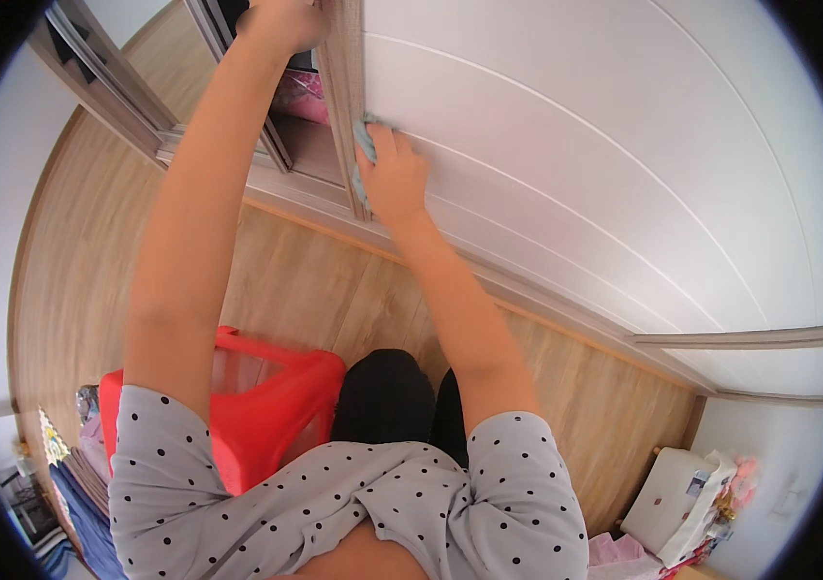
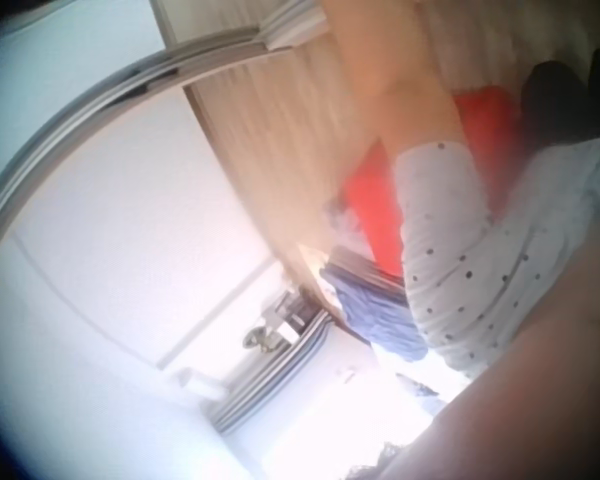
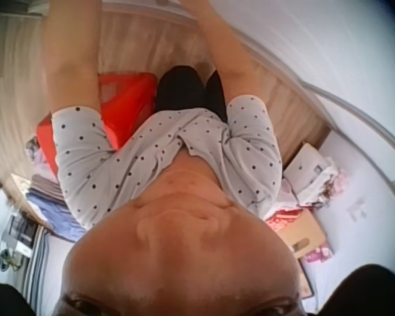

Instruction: The person sits on a red stool and wipes the exterior surface of a white wardrobe door using a light blue cloth. They systematically clean the upper, middle, and lower sections of the door, occasionally folding the cloth to use a clean side.

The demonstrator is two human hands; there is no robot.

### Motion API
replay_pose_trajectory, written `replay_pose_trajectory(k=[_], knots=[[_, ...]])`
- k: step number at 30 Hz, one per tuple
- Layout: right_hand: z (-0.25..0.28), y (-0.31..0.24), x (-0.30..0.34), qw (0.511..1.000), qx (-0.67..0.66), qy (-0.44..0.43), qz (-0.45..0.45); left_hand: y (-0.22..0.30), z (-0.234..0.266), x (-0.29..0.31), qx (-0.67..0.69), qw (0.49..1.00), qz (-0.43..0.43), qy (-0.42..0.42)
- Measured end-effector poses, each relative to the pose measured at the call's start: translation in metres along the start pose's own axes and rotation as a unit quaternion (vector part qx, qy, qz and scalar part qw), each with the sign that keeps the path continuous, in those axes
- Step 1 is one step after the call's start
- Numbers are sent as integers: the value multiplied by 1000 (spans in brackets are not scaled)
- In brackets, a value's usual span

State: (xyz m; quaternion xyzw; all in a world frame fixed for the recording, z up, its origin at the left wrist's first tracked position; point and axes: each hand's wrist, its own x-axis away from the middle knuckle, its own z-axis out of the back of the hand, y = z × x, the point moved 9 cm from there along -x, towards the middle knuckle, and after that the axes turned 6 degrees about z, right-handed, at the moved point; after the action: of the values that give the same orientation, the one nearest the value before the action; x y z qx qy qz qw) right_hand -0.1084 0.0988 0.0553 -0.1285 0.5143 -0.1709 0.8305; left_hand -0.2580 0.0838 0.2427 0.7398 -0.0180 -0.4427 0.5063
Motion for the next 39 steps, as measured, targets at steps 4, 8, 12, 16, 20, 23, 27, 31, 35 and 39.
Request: replay_pose_trajectory(k=[4,8,12,16,20,23,27,31,35,39], knots=[[-37,37,58,991,-8,-116,-71,-3,1,1,13,999,39,0],[-60,77,115,886,-250,-171,-351,-10,1,3,-11,998,51,-37],[-30,35,117,622,-540,-153,-545,-14,15,49,-59,995,39,-64],[-18,34,117,534,-620,-92,-568,-67,48,130,-100,984,121,-81],[-7,26,115,530,-608,-40,-590,-69,29,211,-205,912,241,-260],[-2,18,110,585,-581,-24,-565,-79,21,234,-161,898,308,-268],[8,11,96,759,-496,-66,-417,-123,25,255,0,883,416,-215],[15,5,93,768,-462,-88,-434,-130,32,255,-22,878,402,-260],[18,9,97,769,-424,-156,-453,-115,25,266,44,828,504,-242],[29,7,90,836,-392,-121,-364,-105,13,282,29,772,553,-312]])
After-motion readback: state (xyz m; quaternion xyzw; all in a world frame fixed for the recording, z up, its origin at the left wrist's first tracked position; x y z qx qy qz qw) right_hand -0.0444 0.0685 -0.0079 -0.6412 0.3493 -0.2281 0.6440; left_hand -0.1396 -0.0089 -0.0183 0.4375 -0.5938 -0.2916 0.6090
